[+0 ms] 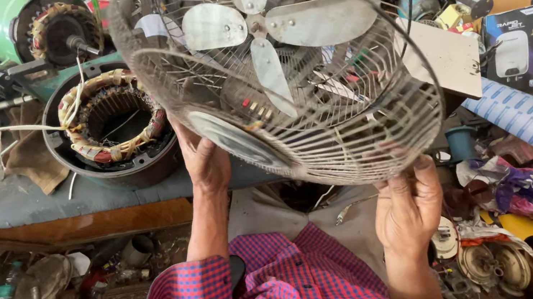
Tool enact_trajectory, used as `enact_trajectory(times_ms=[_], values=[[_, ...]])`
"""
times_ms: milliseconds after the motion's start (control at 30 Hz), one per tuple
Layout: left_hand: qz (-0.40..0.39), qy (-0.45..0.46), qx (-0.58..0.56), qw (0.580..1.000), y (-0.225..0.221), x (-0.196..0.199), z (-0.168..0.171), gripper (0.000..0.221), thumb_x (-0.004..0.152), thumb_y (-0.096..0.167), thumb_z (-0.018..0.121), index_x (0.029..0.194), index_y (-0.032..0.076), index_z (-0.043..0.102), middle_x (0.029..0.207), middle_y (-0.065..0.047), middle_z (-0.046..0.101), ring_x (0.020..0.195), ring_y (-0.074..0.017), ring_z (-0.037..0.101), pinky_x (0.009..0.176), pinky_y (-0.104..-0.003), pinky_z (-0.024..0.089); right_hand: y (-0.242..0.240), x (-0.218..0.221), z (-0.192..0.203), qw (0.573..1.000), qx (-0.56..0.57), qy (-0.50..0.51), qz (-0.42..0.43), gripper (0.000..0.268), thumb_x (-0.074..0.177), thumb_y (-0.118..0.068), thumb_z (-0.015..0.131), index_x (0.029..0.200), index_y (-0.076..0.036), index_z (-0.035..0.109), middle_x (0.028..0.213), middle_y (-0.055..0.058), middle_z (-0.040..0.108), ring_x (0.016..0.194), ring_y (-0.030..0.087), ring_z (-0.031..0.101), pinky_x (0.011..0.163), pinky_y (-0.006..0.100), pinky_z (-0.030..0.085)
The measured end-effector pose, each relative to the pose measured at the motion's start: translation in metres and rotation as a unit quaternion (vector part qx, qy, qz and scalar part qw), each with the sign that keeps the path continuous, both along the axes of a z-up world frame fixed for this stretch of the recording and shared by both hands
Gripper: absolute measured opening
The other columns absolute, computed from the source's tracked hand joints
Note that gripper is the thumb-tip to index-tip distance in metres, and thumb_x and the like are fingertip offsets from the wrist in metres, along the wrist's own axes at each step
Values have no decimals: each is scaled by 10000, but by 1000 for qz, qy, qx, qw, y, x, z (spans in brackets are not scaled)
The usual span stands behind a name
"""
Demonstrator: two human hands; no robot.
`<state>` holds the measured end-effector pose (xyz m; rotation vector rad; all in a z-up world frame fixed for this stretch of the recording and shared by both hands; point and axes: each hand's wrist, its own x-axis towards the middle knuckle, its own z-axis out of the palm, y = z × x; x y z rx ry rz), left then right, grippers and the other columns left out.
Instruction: The person assembles a table fan by attaching the front and rear wire cages to the fan blades and motor housing. They then use a screwdriver to tighten screws on the cage assembly to secure it in place.
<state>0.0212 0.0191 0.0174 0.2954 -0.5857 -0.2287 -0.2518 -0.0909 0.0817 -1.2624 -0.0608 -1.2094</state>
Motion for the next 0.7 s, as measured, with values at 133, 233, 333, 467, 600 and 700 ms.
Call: enact_trajectory(times_ms=[133, 233, 333, 467, 600, 700], values=[[19, 2, 18, 1000, -8, -7, -2, 1196, 798, 250, 935, 1688, 101, 150, 1666, -113, 345, 1541, -291, 370, 1297, -438, 314, 0, -9, -11, 993, -23, 70, -86, 233, 1153, 18, 558, 1373, -8, 632, 1258, 64, 690, 1045, 104, 640, 901, 259, 540], [5, 24, 11, 1000, -11, -8, -5, 1170, 802, 240, 927, 1685, 85, 175, 1641, -111, 369, 1517, -287, 392, 1282, -434, 325, -3, -19, -10, 965, -85, 173, -178, 273, 1110, -43, 552, 1378, -21, 601, 1301, 69, 688, 1112, 121, 658, 936, 279, 559], [-15, 47, 4, 999, -9, -5, -4, 1138, 826, 226, 907, 1686, 77, 176, 1587, -115, 398, 1464, -296, 418, 1248, -449, 354, -9, -24, -2, 953, -114, 190, -208, 348, 1067, -93, 598, 1402, 0, 587, 1148, 40, 645, 987, 75, 599, 835, 243, 543], [-11, 53, -1, 999, -10, -6, 5, 1070, 877, 238, 845, 1679, 104, 149, 1602, -94, 372, 1473, -273, 404, 1259, -454, 362, -12, -15, 14, 908, -248, 164, -294, 337, 1107, -195, 648, 1398, -28, 615, 1143, 91, 643, 929, 77, 578, 831, 203, 492], [24, 59, 25, 998, -12, -8, 19, 1035, 923, 259, 790, 1693, 117, 113, 1661, -110, 323, 1517, -278, 372, 1282, -434, 323, -22, 17, 44, 871, -286, 151, -370, 507, 1035, -324, 624, 1386, 41, 615, 1074, 126, 746, 696, 22, 457, 663, 174, 348], [17, 72, -12, 997, -16, -6, 29, 1017, 952, 257, 765, 1704, 110, 96, 1701, -109, 283, 1547, -268, 344, 1298, -433, 303, -21, 42, 69, 856, -370, 84, -350, 461, 1156, -344, 526, 1454, 5, 571, 1364, 157, 603, 1144, 241, 631, 950, 310, 543]])
